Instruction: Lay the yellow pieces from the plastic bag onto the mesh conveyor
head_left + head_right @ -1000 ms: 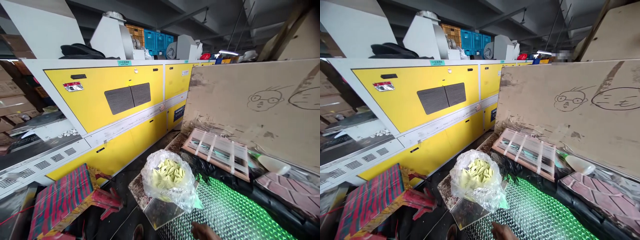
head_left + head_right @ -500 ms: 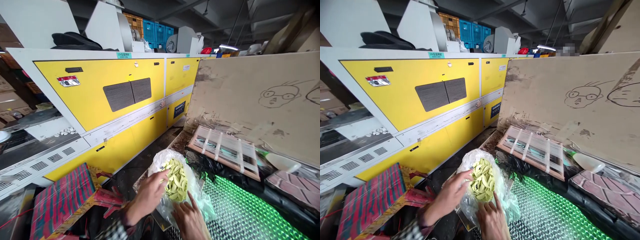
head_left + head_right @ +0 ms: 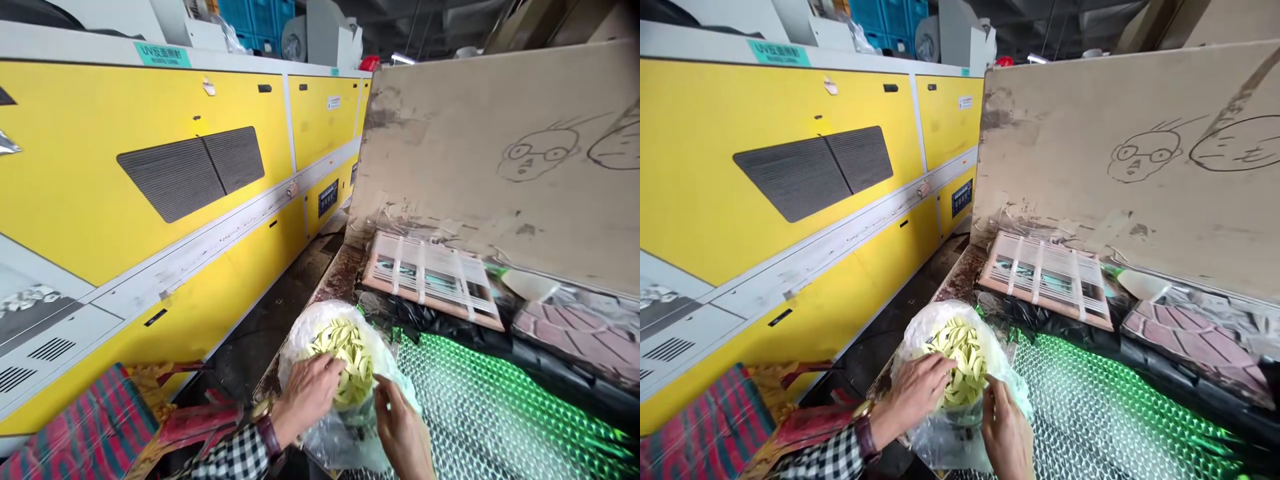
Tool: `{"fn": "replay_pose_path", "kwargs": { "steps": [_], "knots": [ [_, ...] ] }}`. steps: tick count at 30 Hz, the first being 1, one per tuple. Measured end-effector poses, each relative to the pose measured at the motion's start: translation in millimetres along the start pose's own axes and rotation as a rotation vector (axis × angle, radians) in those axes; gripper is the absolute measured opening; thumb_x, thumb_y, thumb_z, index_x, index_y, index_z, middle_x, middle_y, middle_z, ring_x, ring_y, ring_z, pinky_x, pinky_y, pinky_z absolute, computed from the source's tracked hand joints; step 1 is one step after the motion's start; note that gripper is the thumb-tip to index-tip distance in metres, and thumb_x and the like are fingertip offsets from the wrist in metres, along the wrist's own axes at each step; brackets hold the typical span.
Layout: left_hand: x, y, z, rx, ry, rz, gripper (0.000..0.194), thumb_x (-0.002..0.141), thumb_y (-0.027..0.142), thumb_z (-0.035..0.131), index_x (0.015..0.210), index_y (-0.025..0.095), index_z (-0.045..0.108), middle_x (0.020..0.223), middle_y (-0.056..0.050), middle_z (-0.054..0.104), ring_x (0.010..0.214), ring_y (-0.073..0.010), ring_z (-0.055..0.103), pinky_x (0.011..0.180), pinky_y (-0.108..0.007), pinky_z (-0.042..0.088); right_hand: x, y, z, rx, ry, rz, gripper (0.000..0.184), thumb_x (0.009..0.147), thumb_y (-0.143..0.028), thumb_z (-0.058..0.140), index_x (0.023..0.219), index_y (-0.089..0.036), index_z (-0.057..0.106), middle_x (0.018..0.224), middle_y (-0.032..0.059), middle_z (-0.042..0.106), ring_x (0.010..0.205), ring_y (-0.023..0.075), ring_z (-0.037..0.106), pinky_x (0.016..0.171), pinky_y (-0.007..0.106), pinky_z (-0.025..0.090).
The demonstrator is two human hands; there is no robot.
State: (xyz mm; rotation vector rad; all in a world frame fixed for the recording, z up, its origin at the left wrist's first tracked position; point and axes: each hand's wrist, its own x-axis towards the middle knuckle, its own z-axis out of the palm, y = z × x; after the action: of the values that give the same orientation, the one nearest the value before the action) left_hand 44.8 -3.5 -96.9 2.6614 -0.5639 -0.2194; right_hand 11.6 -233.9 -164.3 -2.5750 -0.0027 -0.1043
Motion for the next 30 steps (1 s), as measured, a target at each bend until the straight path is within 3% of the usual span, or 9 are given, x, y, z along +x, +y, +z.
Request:
{"fn": "replay_pose_path", "kwargs": {
  "steps": [3,5,7,9,14,20,23,27,30],
  "knots": [
    [33,-1,16.6,-0.018,-0.069,-0.055,0.092,0.088,0.041,0.07,0.166,0.024,0.023,0.169,-0.015,0.029,0.15,-0.0419,0.032,0.118,-0.057,0.034,19,-19,6,-0.111,-0.02,0.054,0.043,0.102,-0.033,0.036,0.141,-0.02,0.051,0.123,0.0121,0.07,0.079,0.0224,0.073,0.054,0.03,0.046],
    [46,-7,33.0,0.011,-0.065,-0.001,0.114,0.079,0.046,0.079,0.168,0.024,0.011,0.174,-0.016,0.011,0.156,-0.0468,0.015,0.122,-0.063,0.023,29,-30,14,-0.125,-0.019,0.069,0.046,0.099,-0.027,0.037,0.142,-0.017,0.05,0.127,0.0146,0.067,0.081,0.0227,0.072,0.056,0.03,0.046],
    [51,-14,45.1,0.03,0.002,0.059,0.109,0.081,0.045,0.077,0.168,0.029,0.013,0.173,-0.015,0.014,0.153,-0.0454,0.024,0.12,-0.062,0.027,36,-35,22,-0.058,-0.012,0.041,0.045,0.097,-0.025,0.037,0.138,-0.017,0.054,0.129,0.0141,0.066,0.084,0.0222,0.072,0.062,0.031,0.049],
    [53,-22,48.2,0.033,0.041,0.113,0.094,0.086,0.04,0.073,0.165,0.031,0.023,0.166,-0.014,0.032,0.14,-0.0404,0.043,0.113,-0.056,0.04,40,-35,28,0.043,0.014,0.021,0.042,0.098,-0.028,0.036,0.132,-0.019,0.058,0.127,0.0124,0.068,0.087,0.0223,0.072,0.068,0.032,0.052],
    [61,-39,29.6,-0.151,0.059,0.209,0.056,0.09,0.027,0.068,0.145,0.031,0.053,0.133,-0.008,0.061,0.114,-0.0285,0.06,0.097,-0.042,0.053,43,-22,24,0.163,0.047,0.15,0.038,0.096,-0.047,0.042,0.108,-0.021,0.067,0.104,0.0106,0.076,0.085,0.0271,0.073,0.071,0.035,0.053],
    [76,-52,11.4,-0.659,0.111,0.057,0.048,0.09,0.023,0.063,0.138,0.024,0.056,0.137,-0.008,0.064,0.127,-0.0246,0.059,0.112,-0.04,0.046,39,-27,19,0.192,0.078,0.166,0.047,0.098,-0.057,0.039,0.108,-0.021,0.068,0.107,0.0117,0.076,0.082,0.0281,0.073,0.068,0.036,0.052],
    [77,-54,4.6,-1.049,0.009,-0.064,0.055,0.09,0.032,0.068,0.143,0.023,0.054,0.145,-0.01,0.06,0.131,-0.0268,0.057,0.113,-0.039,0.045,39,-34,20,0.199,0.078,0.161,0.048,0.097,-0.06,0.041,0.108,-0.022,0.069,0.108,0.0123,0.076,0.084,0.0292,0.074,0.069,0.036,0.054],
    [78,-51,1.3,-1.598,-0.212,-0.321,0.062,0.083,0.032,0.072,0.141,0.022,0.054,0.131,-0.011,0.069,0.113,-0.028,0.069,0.096,-0.04,0.055,39,-33,19,0.194,0.041,0.206,0.05,0.097,-0.056,0.038,0.116,-0.022,0.069,0.111,0.0129,0.077,0.091,0.0308,0.075,0.076,0.038,0.056],
    [80,-45,4.2,-1.803,-0.22,-0.383,0.05,0.08,0.031,0.075,0.126,0.018,0.062,0.119,-0.012,0.074,0.107,-0.0283,0.072,0.094,-0.038,0.056,37,-31,19,0.164,-0.011,0.231,0.052,0.097,-0.052,0.034,0.12,-0.021,0.068,0.114,0.0137,0.077,0.095,0.032,0.075,0.08,0.04,0.055]
  ]
}}
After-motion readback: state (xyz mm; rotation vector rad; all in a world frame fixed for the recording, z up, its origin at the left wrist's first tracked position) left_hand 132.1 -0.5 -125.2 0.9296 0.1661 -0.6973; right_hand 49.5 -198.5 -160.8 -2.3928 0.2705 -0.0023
